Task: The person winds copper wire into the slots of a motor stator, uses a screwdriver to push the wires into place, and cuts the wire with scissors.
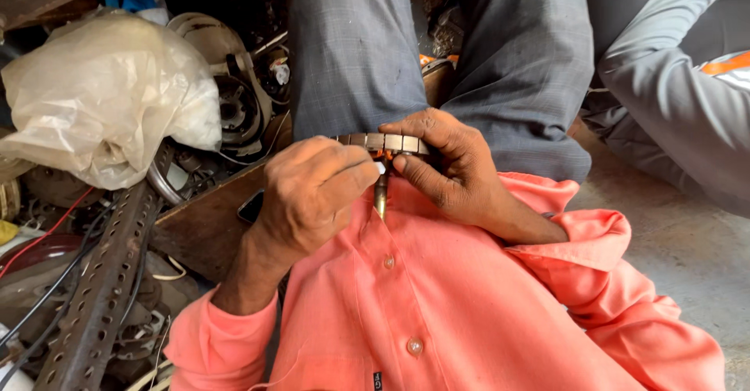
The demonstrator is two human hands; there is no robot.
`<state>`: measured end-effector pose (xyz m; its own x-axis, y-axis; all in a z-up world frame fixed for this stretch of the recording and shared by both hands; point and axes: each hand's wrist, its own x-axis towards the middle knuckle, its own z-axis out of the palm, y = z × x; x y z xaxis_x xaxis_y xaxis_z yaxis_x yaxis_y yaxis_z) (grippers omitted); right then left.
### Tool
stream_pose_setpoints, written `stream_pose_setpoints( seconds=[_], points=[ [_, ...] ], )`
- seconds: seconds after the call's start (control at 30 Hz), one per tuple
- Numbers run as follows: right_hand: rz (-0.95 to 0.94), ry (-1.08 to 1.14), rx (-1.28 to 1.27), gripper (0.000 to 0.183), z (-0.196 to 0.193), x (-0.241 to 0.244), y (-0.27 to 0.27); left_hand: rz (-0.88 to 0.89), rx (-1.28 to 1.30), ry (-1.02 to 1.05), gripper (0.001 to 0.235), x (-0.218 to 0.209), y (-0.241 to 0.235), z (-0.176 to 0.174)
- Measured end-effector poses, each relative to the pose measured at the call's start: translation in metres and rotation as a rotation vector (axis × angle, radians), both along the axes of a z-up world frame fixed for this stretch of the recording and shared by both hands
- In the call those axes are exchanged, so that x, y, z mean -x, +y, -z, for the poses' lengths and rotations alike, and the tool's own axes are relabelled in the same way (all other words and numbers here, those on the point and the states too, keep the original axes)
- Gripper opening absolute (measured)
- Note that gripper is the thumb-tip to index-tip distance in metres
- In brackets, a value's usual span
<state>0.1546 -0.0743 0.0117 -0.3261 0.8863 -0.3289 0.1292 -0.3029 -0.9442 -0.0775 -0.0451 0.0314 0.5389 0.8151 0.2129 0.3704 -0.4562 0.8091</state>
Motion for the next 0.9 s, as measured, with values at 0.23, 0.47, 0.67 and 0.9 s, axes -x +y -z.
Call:
stream_pose_setpoints(
  seconds=[0.23,0.47,0.67,0.9],
  points=[
    [0.0,-0.001,-0.067,0.032,0.001,0.0,0.003,-0.111,0.053,-0.109,0.021,0.001,-0.003,-0.001],
    [0.006,0.036,0.007,0.032,-0.002,0.0,0.003,-0.197,-0.144,0.034,0.019,-0.01,-0.011,-0.001],
    [-0.021,-0.008,-0.043,0.032,-0.001,-0.001,0.004,-0.072,-0.049,0.028,0.026,-0.003,-0.004,0.0],
    [-0.046,-0.066,-0.088,0.029,-0.001,0.0,0.009,0.041,0.015,-0.043,0.026,0.005,0.013,0.006]
  ],
)
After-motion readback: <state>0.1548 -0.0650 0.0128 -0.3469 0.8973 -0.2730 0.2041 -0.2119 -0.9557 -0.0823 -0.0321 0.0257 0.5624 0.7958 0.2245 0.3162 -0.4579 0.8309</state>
